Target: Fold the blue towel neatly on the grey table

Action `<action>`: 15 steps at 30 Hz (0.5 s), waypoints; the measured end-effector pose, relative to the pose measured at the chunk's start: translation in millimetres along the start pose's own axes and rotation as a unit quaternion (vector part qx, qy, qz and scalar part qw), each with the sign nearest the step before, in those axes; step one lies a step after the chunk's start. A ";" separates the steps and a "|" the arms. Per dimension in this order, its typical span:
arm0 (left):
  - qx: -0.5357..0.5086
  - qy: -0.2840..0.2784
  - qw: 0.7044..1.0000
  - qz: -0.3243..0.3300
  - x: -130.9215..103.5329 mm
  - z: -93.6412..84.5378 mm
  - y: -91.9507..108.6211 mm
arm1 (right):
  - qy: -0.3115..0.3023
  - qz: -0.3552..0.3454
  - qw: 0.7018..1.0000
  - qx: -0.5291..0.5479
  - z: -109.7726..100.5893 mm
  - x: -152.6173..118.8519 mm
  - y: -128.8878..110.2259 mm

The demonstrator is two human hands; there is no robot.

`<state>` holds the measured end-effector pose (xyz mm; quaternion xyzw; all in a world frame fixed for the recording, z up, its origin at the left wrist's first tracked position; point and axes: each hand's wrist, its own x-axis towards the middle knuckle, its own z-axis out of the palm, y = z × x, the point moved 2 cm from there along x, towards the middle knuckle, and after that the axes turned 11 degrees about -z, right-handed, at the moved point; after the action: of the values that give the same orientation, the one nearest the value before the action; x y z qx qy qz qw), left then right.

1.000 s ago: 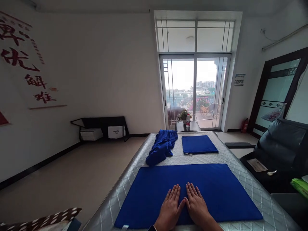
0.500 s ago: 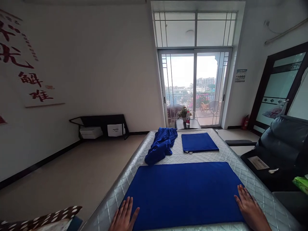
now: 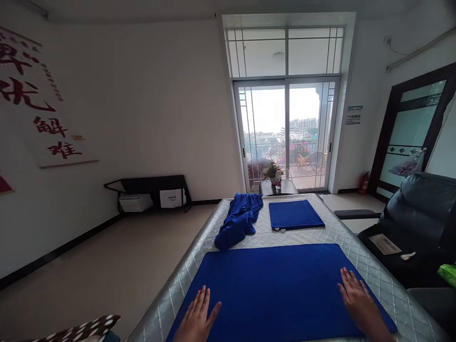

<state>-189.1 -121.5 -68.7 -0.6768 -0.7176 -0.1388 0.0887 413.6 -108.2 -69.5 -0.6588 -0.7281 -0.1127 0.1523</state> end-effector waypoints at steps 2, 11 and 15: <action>-0.045 -0.086 0.995 -0.025 16.9 -17.8 42.9 | -0.019 -0.023 0.999 0.030 -19.3 22.9 -35.0; -0.135 -0.100 0.975 0.148 116.2 -36.5 234.3 | -0.096 -0.145 0.969 0.174 -52.5 139.3 -202.8; -0.117 -0.069 0.982 0.132 143.0 9.0 249.7 | -0.135 -0.144 0.965 0.171 -16.1 164.8 -224.9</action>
<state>50.4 28.2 -12.4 -0.7794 -0.6047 -0.1620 -0.0235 177.3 14.4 14.7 -0.5203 -0.8376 0.0827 0.1447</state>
